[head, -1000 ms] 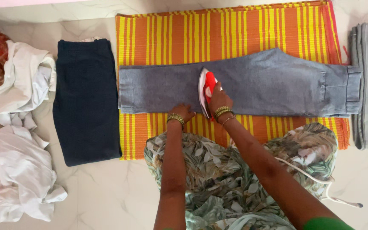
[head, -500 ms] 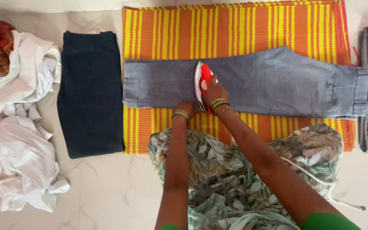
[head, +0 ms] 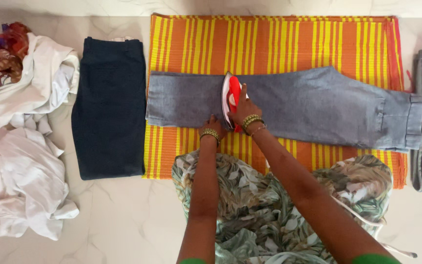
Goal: The person irons a pair of grey trousers on a striped mat, then switches to a pair of black trousers and irons them as well. The iron is used with consistent back-and-forth strokes across the fabric.
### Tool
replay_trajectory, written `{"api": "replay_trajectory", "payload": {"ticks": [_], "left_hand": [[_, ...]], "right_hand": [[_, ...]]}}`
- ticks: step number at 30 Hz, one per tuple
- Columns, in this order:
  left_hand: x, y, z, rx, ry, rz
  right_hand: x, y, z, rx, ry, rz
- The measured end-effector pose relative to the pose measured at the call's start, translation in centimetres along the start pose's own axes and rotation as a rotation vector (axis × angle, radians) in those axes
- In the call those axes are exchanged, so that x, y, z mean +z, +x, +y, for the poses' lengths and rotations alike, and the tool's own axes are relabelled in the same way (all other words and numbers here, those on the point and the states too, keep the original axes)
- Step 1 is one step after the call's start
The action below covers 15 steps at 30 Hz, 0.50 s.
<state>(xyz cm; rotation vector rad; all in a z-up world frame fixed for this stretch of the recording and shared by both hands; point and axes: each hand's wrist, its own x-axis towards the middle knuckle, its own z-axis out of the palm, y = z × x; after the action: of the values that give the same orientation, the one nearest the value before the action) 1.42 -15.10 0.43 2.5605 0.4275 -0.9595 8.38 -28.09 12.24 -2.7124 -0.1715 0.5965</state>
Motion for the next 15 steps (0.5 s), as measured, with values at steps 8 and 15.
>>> {"api": "replay_trajectory", "payload": {"ticks": [8, 15], "left_hand": [[-3.2, -3.5, 1.3, -0.048, -0.108, 0.047], [-1.2, -0.9, 0.2, -0.132, -0.158, 0.445]], "right_hand": [[5.1, -3.3, 3.9, -0.231, 0.117, 0.263], [6.9, -3.4, 1.3, -0.226, 0.056, 0.208]]}}
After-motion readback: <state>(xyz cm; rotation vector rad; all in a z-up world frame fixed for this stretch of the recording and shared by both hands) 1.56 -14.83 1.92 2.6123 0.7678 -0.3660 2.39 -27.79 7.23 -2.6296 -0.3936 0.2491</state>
